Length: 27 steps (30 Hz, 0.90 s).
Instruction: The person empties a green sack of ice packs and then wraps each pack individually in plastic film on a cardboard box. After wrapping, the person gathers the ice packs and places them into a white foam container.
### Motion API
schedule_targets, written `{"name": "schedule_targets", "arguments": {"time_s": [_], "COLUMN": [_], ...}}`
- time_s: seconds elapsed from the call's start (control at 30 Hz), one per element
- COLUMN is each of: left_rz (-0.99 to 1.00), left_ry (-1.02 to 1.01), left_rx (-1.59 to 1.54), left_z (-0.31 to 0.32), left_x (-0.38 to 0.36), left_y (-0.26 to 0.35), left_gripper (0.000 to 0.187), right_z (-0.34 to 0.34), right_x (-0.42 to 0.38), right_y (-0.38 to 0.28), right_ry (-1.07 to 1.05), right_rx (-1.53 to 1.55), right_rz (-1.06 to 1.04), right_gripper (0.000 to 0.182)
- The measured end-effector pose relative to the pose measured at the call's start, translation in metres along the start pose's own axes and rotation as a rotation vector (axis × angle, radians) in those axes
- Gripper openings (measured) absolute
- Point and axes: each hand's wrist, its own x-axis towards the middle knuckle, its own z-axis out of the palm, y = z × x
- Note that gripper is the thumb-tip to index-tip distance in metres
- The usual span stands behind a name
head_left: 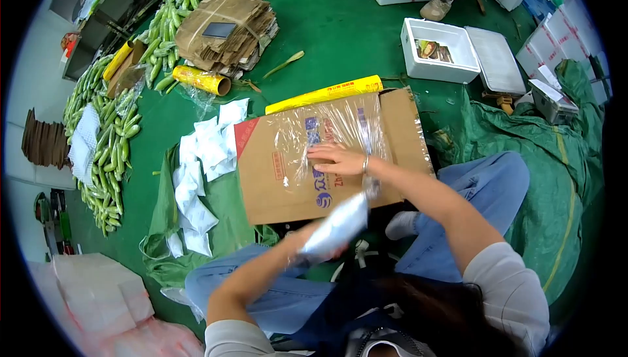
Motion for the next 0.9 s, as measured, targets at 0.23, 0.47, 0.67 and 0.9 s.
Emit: {"name": "schedule_targets", "arguments": {"time_s": [0.23, 0.47, 0.67, 0.9], "left_rz": [0.076, 1.240, 2.246, 1.866], "left_ry": [0.172, 0.254, 1.438, 0.861], "left_rx": [0.742, -0.195, 0.290, -0.680], "left_z": [0.064, 0.108, 0.116, 0.019], "left_x": [-0.041, -0.092, -0.093, -0.143], "left_y": [-0.096, -0.114, -0.138, -0.103], "left_gripper": [0.048, 0.059, 0.066, 0.054], "right_z": [0.013, 0.044, 0.079, 0.112], "right_x": [-0.027, -0.006, 0.050, -0.002], "right_y": [-0.085, -0.238, -0.246, -0.317], "right_ry": [0.263, 0.390, 0.834, 0.183], "right_rx": [-0.298, 0.591, 0.576, -0.584], "right_rz": [-0.043, -0.219, 0.059, -0.409], "right_gripper": [0.048, 0.036, 0.021, 0.061]}}
